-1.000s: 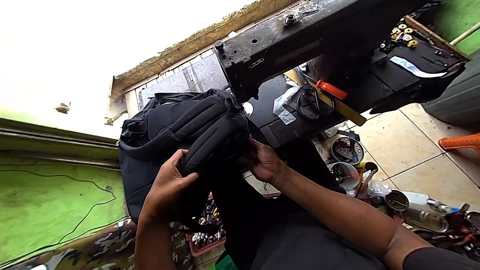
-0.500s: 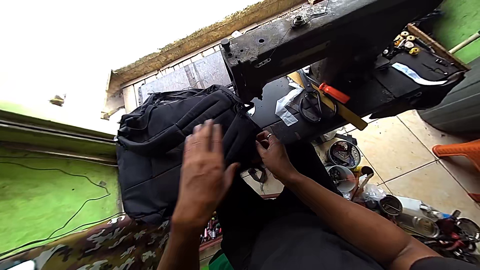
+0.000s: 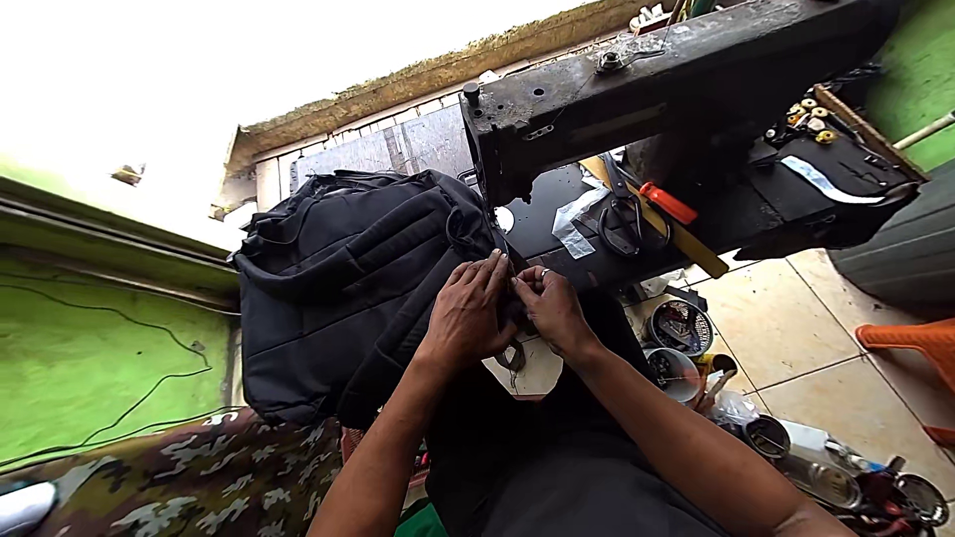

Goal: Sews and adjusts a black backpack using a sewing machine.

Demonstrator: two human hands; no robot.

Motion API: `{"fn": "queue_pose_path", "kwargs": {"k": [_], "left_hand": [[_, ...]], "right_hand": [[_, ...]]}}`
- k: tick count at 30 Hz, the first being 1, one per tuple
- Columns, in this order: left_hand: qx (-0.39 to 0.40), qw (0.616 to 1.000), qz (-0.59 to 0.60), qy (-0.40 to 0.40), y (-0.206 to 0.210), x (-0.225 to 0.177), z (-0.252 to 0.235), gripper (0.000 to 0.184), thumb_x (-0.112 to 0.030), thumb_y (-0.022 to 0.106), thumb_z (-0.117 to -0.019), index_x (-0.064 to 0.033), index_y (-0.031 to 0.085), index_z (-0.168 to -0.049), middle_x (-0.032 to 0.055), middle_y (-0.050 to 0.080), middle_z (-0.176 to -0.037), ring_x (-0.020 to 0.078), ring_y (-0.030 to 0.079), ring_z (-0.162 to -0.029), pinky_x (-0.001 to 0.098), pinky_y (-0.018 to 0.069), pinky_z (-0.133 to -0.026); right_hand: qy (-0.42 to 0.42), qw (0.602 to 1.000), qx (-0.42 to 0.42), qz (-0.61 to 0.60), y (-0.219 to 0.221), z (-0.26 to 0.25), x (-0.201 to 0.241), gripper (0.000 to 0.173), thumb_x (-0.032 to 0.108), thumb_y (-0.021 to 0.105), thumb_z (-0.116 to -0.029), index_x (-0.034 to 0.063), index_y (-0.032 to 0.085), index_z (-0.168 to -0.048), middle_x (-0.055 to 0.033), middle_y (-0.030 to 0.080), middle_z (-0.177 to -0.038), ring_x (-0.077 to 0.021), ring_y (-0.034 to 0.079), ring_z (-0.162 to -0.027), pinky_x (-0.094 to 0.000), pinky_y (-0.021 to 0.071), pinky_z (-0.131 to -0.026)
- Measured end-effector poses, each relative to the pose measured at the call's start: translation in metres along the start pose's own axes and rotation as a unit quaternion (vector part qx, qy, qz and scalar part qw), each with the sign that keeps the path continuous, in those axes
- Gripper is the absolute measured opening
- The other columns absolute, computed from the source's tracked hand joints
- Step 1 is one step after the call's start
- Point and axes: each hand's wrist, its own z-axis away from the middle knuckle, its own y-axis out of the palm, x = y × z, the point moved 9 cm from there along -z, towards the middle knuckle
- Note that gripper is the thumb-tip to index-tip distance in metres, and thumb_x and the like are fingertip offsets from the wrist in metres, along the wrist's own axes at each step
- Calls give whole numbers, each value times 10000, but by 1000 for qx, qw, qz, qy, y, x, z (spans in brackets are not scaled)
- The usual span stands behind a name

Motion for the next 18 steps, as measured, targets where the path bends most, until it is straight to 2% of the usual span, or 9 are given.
{"fn": "queue_pose_path", "kwargs": {"k": [2,3,6,8,10,11,13,15,18], "left_hand": [[0,1000,-15,-26,7,-2,0,807,-547,647,-849,-30,555,-1463,108,573,-1492,242,532,-1383,461,348,-1188],[-18,999,-16,-35,8,-2,-1,740,-499,678,-863,-36,586,-1433,103,614,-1442,249,560,-1349,464,359,-1179],[-75,996,-23,-39,7,1,-3,459,-201,722,-912,-90,666,-1354,65,716,-1240,246,632,-1229,440,421,-1122],[-94,995,-25,-35,6,3,-4,383,-111,708,-909,-127,714,-1291,42,732,-1178,233,645,-1192,423,439,-1099],[-99,994,-16,-36,7,3,-4,344,-124,713,-891,-135,747,-1233,42,736,-1174,236,648,-1190,432,442,-1096],[-102,994,-12,-40,6,3,-4,343,-161,720,-884,-133,752,-1224,44,736,-1178,237,647,-1194,437,440,-1097],[-118,991,-13,-54,7,3,-2,346,-261,714,-893,-132,758,-1212,40,740,-1178,236,649,-1195,440,434,-1109],[-135,988,-27,-68,10,1,-2,343,-328,671,-943,-131,753,-1212,36,739,-1170,238,647,-1198,442,419,-1130],[-184,980,-36,-69,10,-1,-1,267,-209,685,-932,-119,772,-1167,32,756,-1129,238,670,-1155,440,433,-1116]], "right_hand": [[10,1000,9,-23,1,0,-2,129,168,682,-994,39,685,-994,-23,623,-713,-91,533,-566,-274,467,-574],[15,999,11,-28,2,0,-2,127,166,680,-995,40,687,-997,-20,625,-713,-86,531,-566,-266,461,-572],[11,1000,20,-20,2,-1,-1,130,165,679,-998,36,683,-1001,-20,624,-711,-79,517,-553,-254,442,-551],[-53,996,17,73,-4,1,12,144,190,661,-1008,50,693,-1009,-20,651,-744,-88,570,-603,-269,482,-605],[-194,957,-43,210,-15,8,33,163,182,653,-993,38,716,-1035,-76,696,-839,-181,662,-712,-384,553,-688],[-246,930,-68,265,-18,9,39,210,180,656,-982,19,707,-1107,-136,692,-953,-257,681,-778,-452,573,-712],[-270,897,-66,344,-16,1,37,462,218,665,-981,-4,580,-1377,-220,652,-1198,-379,674,-1040,-539,564,-864],[-271,879,-64,387,-11,-7,34,637,235,665,-978,-2,438,-1525,-220,663,-1162,-415,652,-1067,-553,549,-864],[-258,872,-49,413,-4,-11,37,610,211,632,-997,1,433,-1534,-201,716,-992,-401,691,-949,-541,559,-792]]}}
